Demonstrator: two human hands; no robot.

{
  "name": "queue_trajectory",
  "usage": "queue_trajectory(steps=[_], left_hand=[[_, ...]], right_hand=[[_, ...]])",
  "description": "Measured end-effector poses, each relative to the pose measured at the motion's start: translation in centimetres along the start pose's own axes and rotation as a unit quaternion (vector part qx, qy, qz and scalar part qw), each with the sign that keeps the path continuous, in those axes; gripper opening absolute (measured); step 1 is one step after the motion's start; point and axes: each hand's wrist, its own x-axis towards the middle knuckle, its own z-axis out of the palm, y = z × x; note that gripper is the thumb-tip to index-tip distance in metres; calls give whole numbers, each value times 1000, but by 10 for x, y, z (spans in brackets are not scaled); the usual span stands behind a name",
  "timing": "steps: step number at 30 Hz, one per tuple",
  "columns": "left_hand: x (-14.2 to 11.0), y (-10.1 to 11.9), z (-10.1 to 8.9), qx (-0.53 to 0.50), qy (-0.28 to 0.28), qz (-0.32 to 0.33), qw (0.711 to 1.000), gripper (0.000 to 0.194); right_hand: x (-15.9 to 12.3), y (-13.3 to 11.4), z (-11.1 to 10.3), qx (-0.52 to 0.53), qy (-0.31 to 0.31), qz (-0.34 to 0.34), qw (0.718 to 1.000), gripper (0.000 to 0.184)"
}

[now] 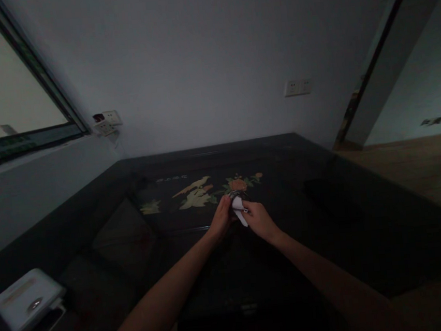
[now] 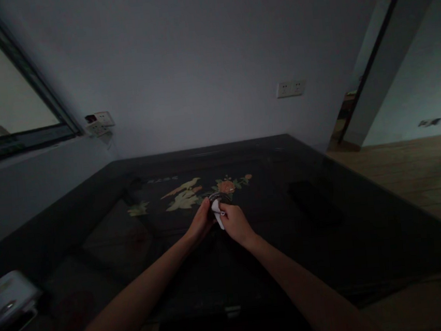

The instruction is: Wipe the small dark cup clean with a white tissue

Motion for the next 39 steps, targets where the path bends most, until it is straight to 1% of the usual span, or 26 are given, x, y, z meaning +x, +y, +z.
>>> queue_trajectory(steps=[2,5,7,10,14,16,18,20,21,23,24,25,26,28,30,32,35,37,39], left_hand=[[1,-1,-1,-1,-4,-3,1000,47],[2,-2,0,7,3,-3,1000,49],[2,-1,2,13,12,3,1000,50],[2,-2,4,23,21,13,999,49],[2,-3,4,48,15,27,998,43],[1,-3,4,72,3,44,996,40],[1,-3,3,106,-3,63,992,37],[1,-3,1,131,-1,69,989,36],[1,-4,0,135,3,66,989,36],[1,-4,-2,122,10,55,991,36],[1,-4,-3,109,13,49,993,36],[1,-4,-3,93,14,42,995,36],[1,-4,-3,74,12,34,997,36],[1,-2,-2,30,5,18,999,37],[1,2,0,-15,3,1,1000,38],[2,6,0,-57,8,-13,998,39],[3,12,0,-112,21,-29,993,38],[3,16,-2,-136,31,-37,990,35],[2,19,-3,-147,36,-44,987,34]], right_hand=[[0,0,0,15,19,-5,1000,29],[-1,-2,-3,-44,38,-16,998,31],[-1,-5,-6,-110,29,-13,993,35],[-3,-8,-9,-195,-6,10,981,42],[-4,-12,-8,-244,-29,17,969,37],[-4,-12,-7,-248,-34,20,968,32],[-3,-9,-7,-228,-32,25,973,28],[-1,-3,-5,-161,-21,23,986,25],[1,0,-5,-108,-12,20,994,23],[4,8,-2,39,2,13,999,21],[5,11,-1,126,3,19,992,19],[7,13,0,213,2,35,976,17],[8,14,1,294,4,58,954,17],[10,15,0,424,23,113,898,19],[11,14,-3,505,55,143,850,18],[11,14,-9,554,80,146,816,17],[11,15,-17,594,110,142,784,22],[12,18,-19,602,133,136,775,25],[12,19,-20,602,152,129,773,28]])
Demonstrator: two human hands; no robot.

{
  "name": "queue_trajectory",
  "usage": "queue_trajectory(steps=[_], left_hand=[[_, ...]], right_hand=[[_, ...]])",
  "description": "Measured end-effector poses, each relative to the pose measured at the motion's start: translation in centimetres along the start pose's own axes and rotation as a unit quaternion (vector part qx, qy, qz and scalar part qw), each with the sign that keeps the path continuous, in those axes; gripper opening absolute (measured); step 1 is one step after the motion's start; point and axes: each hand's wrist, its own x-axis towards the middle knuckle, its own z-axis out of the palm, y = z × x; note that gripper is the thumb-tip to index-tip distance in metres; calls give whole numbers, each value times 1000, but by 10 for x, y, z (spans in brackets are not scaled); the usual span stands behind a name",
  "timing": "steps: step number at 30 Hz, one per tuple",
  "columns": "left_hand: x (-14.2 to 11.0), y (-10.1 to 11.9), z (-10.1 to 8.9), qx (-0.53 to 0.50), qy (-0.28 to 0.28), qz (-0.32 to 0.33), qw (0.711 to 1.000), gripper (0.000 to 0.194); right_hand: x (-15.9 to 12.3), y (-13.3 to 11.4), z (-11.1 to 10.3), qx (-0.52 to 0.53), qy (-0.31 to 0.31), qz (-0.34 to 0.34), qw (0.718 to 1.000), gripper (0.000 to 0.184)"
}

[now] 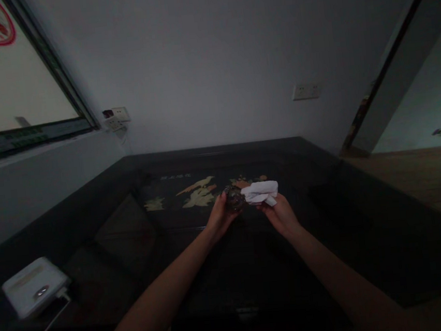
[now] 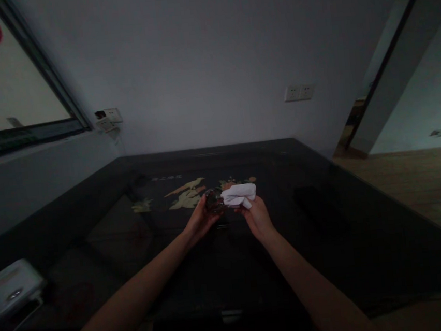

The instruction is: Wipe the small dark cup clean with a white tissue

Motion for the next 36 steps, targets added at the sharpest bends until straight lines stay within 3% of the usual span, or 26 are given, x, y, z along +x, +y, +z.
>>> queue_trajectory(steps=[8,13,19,26,36], left_hand=[[-2,20,1,-80,13,4,997,33],[-8,30,-1,-115,-38,-23,992,60],[-8,24,-12,-58,-126,-91,986,71],[-9,19,-16,-66,-159,-102,980,74],[-1,22,-17,-14,-98,-47,994,60]], right_hand=[[4,5,-1,-22,26,-14,999,28],[7,8,-7,-47,25,19,998,28],[5,6,-8,-43,-51,129,989,28],[9,5,-13,-58,-61,118,989,28],[12,5,-18,-112,-68,105,986,25]])
